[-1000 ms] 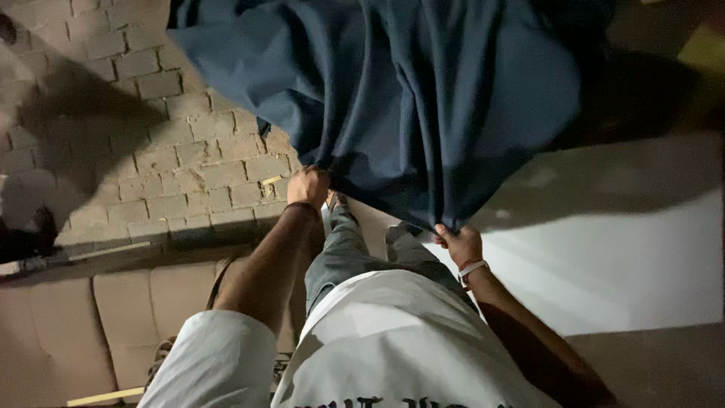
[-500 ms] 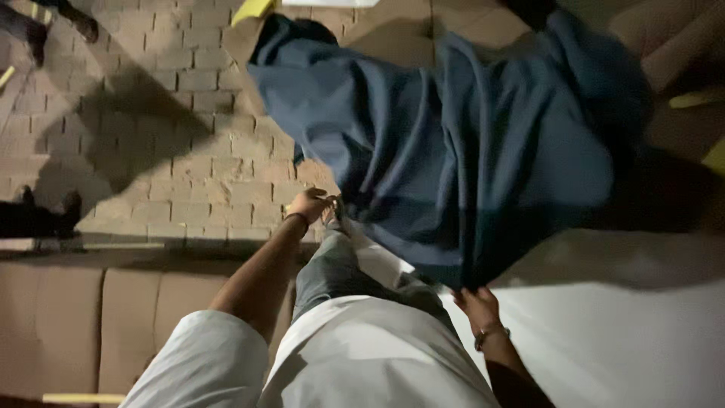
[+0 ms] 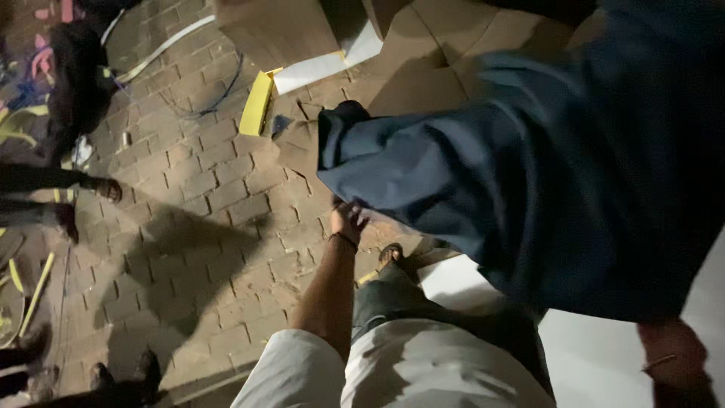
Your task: The person handles a power drill and a staple gun, then moves a large white foam sheet and a brown sofa cushion. They place a dark fabric cover over the cushion and adjust it, then return to the workbench to handle the power tools again.
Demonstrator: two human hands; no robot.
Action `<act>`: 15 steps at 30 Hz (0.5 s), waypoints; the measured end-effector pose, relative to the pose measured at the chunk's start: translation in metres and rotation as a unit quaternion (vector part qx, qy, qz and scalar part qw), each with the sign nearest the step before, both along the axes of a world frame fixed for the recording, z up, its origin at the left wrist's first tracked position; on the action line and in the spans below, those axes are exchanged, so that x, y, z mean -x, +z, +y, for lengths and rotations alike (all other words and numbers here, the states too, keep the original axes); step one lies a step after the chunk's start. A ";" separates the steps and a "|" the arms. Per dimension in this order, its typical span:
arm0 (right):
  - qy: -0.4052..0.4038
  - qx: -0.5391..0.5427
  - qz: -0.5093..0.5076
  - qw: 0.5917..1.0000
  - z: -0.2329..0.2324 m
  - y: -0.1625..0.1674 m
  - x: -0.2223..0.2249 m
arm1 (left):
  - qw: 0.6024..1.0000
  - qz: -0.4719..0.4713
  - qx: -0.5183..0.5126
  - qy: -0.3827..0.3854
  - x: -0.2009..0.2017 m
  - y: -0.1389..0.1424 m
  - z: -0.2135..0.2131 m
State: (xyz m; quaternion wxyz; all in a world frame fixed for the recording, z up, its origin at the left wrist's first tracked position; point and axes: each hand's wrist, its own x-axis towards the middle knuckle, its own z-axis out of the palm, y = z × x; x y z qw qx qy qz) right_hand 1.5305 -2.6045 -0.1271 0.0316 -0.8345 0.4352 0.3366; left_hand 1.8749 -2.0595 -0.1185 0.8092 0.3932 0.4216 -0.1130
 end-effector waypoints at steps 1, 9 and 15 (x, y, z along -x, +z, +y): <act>-0.009 0.008 0.002 1.000 0.010 0.003 0.004 | 0.995 -0.012 -0.098 -0.012 -0.008 -0.003 0.014; -0.038 0.031 0.021 0.999 0.041 0.013 0.023 | 0.719 -0.045 -0.664 -0.198 -0.044 -0.021 0.089; -0.037 0.039 0.025 0.998 0.035 0.021 0.008 | 0.823 -0.052 -0.565 -0.022 -0.108 0.016 0.155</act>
